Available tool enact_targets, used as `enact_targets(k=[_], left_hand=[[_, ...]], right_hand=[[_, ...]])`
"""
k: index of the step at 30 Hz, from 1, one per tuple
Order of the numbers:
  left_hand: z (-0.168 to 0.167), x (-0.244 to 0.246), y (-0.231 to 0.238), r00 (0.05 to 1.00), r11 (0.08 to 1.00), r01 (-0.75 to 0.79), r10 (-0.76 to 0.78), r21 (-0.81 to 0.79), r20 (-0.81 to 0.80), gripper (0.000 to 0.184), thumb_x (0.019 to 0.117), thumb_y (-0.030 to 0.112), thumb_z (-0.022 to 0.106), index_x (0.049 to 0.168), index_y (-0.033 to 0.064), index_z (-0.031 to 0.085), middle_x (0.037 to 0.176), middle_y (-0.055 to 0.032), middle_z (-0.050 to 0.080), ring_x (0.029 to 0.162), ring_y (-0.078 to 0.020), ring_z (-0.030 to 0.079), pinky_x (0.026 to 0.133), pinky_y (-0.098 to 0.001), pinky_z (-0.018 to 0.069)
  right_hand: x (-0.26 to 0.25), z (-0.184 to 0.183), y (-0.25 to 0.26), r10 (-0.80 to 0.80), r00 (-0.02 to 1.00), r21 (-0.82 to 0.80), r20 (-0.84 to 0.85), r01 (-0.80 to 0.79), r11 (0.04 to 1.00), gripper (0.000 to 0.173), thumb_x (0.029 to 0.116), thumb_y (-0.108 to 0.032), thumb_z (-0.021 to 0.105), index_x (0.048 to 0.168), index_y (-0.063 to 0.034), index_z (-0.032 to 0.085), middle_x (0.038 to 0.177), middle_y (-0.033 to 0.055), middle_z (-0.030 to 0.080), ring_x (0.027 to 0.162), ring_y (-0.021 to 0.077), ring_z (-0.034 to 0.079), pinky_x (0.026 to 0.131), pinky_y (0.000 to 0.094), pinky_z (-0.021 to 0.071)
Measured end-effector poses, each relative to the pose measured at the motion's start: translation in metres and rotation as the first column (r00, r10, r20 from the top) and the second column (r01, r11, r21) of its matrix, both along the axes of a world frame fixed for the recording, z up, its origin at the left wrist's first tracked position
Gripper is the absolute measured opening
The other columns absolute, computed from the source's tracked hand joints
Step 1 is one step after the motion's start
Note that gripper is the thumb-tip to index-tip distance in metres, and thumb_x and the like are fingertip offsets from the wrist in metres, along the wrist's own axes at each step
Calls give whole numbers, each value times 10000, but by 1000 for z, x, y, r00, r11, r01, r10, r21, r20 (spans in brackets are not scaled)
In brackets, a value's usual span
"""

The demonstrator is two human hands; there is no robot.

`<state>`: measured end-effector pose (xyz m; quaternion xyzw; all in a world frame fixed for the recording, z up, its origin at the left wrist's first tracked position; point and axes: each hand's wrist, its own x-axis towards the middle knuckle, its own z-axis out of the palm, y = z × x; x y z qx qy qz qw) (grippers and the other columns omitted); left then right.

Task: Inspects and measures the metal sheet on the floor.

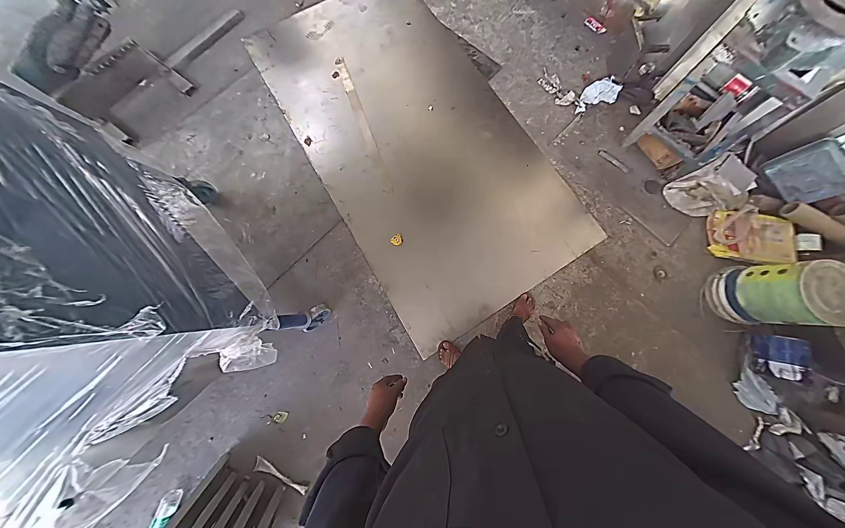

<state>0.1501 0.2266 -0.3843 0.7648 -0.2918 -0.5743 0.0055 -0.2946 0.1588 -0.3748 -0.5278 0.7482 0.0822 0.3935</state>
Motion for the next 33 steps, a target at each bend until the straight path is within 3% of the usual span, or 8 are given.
enact_targets(k=[15,33], left_hand=[[4,-4,-1,1000,1000,10,-10,4,10,357,1073,244,585,1304,-21,643,1221,-221,687,1064,-304,687,957,-486,534],[3,-5,0,1000,1000,5,-5,3,1,357,1071,237,588,1309,-24,642,1232,-225,687,1078,-308,692,973,-487,535]], right_hand=[[-7,0,5,-24,1000,11,11,24,1000,471,1110,-359,362,1488,-170,571,1463,123,604,1416,326,502,1173,528,381],[-10,-4,5,-15,1000,27,25,14,1000,488,1114,-379,345,1491,-161,566,1478,112,596,1425,327,495,1182,526,376]])
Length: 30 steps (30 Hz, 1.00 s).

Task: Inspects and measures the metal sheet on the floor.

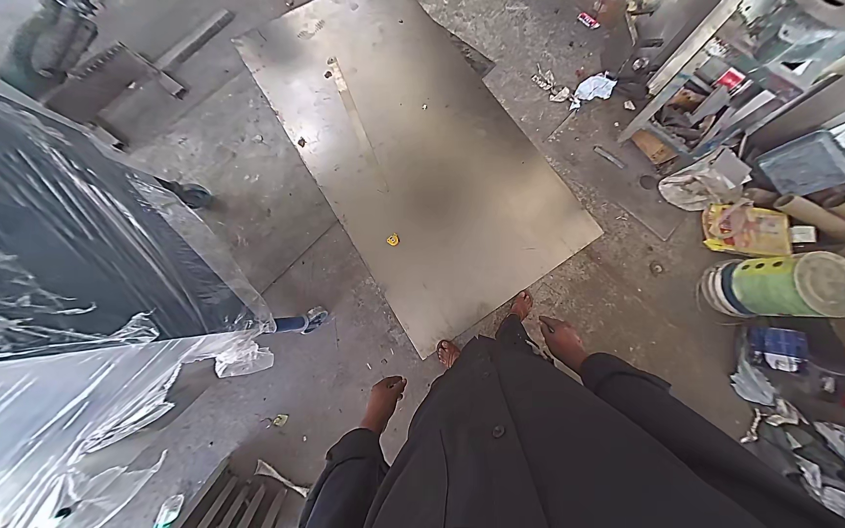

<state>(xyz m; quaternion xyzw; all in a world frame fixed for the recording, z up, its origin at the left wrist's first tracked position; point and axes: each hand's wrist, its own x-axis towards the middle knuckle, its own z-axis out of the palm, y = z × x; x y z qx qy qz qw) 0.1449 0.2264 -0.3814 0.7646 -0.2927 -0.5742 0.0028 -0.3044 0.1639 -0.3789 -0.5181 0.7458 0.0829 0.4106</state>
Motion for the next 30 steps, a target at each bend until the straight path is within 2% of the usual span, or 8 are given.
enact_targets(k=[9,13,20,30], left_hand=[[-2,4,0,1000,1000,-15,16,-1,8,364,1067,255,597,1312,-9,642,1231,-215,691,1074,-311,695,947,-499,544],[0,1,0,1000,1000,-14,14,-2,-6,365,1073,233,583,1316,-35,633,1236,-231,683,1085,-314,689,989,-483,530],[-4,2,0,1000,1000,6,-6,5,-6,373,1075,244,582,1327,-27,629,1245,-226,682,1098,-315,687,991,-484,528],[-1,2,-5,1000,1000,15,-15,2,-8,377,1076,242,578,1326,-35,628,1261,-233,675,1114,-324,683,1003,-493,524]], right_hand=[[3,-2,-4,29,1000,5,-8,-28,1000,492,1113,-389,339,1498,-176,558,1488,103,589,1428,309,496,1184,519,373],[5,0,-3,-2,1000,5,8,2,1000,479,1117,-375,354,1492,-163,564,1477,127,591,1425,328,492,1179,526,378],[3,7,-1,5,1000,41,3,-5,999,485,1123,-376,333,1502,-165,551,1499,109,577,1439,317,480,1195,517,358],[1,4,-4,15,1000,15,3,-15,1000,497,1122,-379,330,1497,-142,553,1498,116,577,1439,308,484,1202,512,354]])
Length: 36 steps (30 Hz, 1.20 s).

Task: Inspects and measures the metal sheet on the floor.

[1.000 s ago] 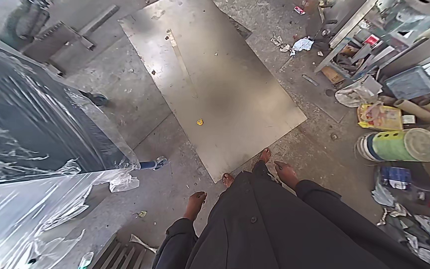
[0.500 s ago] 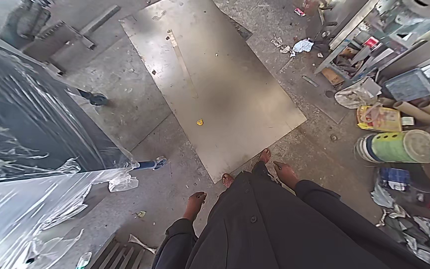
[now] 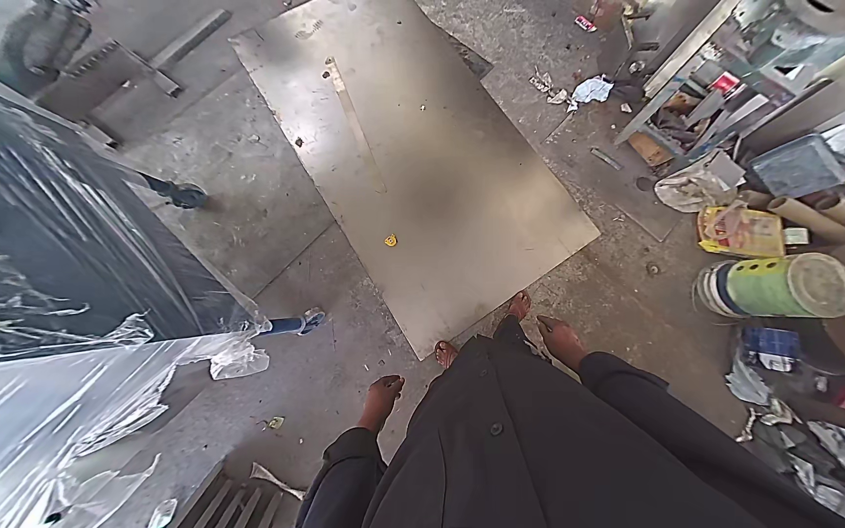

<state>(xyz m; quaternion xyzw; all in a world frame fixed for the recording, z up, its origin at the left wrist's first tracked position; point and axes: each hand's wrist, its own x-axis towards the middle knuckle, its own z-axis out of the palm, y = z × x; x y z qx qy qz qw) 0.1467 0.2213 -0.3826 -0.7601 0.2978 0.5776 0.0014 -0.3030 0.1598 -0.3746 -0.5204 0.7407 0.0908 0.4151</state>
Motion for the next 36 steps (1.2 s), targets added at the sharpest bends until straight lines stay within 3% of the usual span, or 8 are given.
enact_targets(k=[36], left_hand=[[-4,4,2,1000,1000,-22,22,1,1,372,1069,257,593,1313,-21,638,1241,-220,684,1087,-307,692,979,-484,535]], right_hand=[[5,-2,-3,-5,1000,27,-13,5,1000,486,1120,-392,335,1484,-172,570,1477,113,594,1429,318,490,1181,523,374]])
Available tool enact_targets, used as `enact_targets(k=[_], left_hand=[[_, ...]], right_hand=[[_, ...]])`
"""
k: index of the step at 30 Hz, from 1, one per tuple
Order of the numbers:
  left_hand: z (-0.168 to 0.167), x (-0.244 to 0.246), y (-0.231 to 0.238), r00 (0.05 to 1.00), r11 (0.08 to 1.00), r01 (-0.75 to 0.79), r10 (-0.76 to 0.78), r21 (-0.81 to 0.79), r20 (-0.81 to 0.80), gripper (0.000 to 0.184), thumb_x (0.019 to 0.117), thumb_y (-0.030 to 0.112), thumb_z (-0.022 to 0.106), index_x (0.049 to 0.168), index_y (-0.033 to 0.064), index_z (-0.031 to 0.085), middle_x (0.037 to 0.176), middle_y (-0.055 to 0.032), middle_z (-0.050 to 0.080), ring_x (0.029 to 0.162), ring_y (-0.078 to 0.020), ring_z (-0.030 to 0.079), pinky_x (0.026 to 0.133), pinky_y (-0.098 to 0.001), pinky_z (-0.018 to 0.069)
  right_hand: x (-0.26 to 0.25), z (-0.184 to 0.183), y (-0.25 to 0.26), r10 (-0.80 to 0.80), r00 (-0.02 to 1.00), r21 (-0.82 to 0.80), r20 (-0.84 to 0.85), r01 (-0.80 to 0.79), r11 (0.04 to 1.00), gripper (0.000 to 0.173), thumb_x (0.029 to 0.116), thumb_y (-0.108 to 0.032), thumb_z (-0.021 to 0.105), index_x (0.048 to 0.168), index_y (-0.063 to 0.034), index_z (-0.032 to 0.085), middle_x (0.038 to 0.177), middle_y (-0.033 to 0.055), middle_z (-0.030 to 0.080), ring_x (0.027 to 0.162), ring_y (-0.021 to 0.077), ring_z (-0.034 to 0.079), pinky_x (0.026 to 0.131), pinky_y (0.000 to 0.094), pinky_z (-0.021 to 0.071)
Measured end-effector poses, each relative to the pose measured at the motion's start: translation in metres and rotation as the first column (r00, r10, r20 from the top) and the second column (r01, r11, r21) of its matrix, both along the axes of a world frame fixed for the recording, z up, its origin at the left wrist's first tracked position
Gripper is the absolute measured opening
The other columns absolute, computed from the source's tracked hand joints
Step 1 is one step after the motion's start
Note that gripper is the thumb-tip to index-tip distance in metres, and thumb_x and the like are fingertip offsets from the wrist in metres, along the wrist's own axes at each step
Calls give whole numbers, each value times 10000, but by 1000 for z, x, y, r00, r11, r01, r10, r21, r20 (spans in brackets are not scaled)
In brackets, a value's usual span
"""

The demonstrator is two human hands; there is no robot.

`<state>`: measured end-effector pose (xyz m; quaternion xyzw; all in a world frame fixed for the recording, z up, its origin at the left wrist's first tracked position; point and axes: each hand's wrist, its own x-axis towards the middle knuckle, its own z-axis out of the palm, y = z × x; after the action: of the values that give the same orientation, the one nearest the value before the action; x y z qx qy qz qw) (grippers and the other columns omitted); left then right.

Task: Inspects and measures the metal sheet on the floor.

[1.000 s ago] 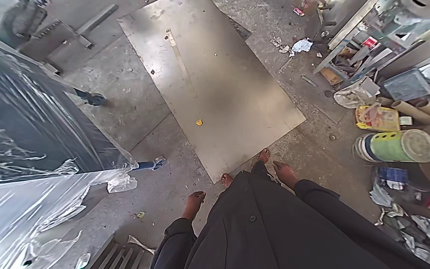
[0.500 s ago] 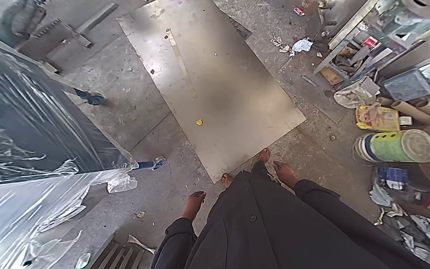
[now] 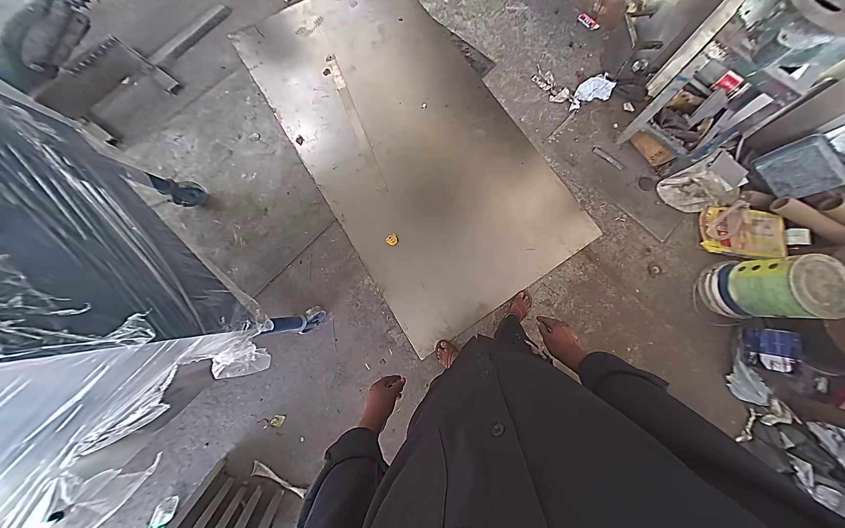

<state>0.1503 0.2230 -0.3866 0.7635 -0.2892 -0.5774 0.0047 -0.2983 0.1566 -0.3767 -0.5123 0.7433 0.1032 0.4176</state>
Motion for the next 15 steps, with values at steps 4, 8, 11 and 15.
enact_targets(k=[4,8,11,15], left_hand=[[0,1,0,1000,1000,-13,13,8,-4,364,1071,248,589,1314,-19,637,1242,-218,684,1088,-305,690,980,-483,533],[-1,1,0,1000,1000,-7,7,0,4,355,1070,246,590,1302,-18,645,1221,-215,690,1066,-302,690,960,-486,537],[-2,1,0,1000,1000,-10,10,1,0,360,1071,244,587,1308,-22,641,1228,-217,688,1072,-302,691,963,-485,537],[-4,2,2,1000,1000,-6,6,-2,-6,371,1072,261,587,1317,-13,640,1239,-216,686,1082,-307,691,971,-491,536]], right_hand=[[0,0,-1,6,1000,-3,1,-6,1000,481,1119,-382,338,1476,-166,578,1468,113,601,1425,325,492,1176,526,377],[0,0,-1,-3,1000,-32,19,4,999,479,1117,-373,342,1459,-152,595,1459,114,609,1422,322,496,1177,521,375],[1,1,-1,-7,1000,-33,9,7,999,474,1116,-369,350,1455,-149,600,1452,118,614,1418,329,498,1173,521,380],[1,1,-2,7,1000,-31,4,-7,999,482,1116,-381,343,1461,-159,594,1449,116,616,1416,324,502,1169,522,386]])
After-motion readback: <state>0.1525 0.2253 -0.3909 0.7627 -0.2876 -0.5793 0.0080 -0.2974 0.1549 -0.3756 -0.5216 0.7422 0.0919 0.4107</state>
